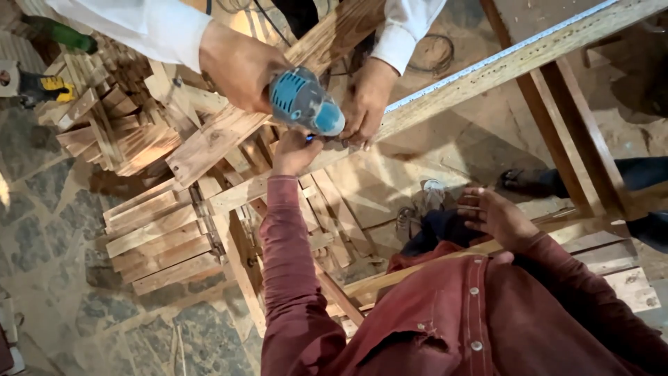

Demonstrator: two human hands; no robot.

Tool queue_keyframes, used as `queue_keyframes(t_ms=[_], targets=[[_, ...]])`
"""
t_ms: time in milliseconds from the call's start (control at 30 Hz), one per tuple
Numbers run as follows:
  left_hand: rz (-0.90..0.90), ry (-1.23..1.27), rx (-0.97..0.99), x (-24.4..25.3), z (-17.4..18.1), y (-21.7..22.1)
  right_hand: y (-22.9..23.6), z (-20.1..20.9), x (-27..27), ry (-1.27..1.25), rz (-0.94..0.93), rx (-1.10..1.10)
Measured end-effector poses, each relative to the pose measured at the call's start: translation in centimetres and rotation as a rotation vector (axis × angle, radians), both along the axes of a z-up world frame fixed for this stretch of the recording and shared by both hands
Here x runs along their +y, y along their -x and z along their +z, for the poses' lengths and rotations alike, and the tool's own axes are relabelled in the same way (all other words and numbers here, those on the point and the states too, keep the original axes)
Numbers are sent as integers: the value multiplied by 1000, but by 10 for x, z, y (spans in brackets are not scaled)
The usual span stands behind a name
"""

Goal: The recorder is measuring wooden planks with a tape measure and using a power drill to assemble wooden frames.

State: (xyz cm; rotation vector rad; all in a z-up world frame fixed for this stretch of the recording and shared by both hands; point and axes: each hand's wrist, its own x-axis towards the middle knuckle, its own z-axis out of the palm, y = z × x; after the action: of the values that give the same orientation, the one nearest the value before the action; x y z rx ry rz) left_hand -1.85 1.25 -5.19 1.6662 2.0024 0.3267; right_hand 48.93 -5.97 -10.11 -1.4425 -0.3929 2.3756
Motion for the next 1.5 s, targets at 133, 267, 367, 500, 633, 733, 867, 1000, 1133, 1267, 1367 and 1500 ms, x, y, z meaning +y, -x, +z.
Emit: queue_keyframes(t_ms=[133,267,367,500,633,733,867,1000,1133,1267,1367,1500], targets=[[-85,-95,-18,-4,-13,7,1,5,0,-48,6,-19],[-36,-131,-39,-2,1,-2,8,21,3,121,37,-140],[-49,-134,-62,-1,-15,4,3,-7,-3,-138,3,-46],[-82,-272,-147,2,2,-5,23,37,23,-250,-28,334],[-91,-194,-79,-2,-12,4,66,123,56,-228,-227,540],[-67,-140,-74,2,-8,2,90,143,76,-254,-311,604],[-127,-85,66,6,-25,10,101,104,91,-82,-421,652],[-183,-99,39,5,-3,-1,99,79,90,-115,-482,675],[-223,-340,-122,3,-52,22,94,66,84,-85,-586,642],[10,-131,-371,1,-15,2,76,24,74,-36,-621,539],[-103,-231,-617,7,-112,46,43,-48,51,-130,-496,351],[-351,-175,235,12,-113,59,4,-86,25,-73,-490,211]])
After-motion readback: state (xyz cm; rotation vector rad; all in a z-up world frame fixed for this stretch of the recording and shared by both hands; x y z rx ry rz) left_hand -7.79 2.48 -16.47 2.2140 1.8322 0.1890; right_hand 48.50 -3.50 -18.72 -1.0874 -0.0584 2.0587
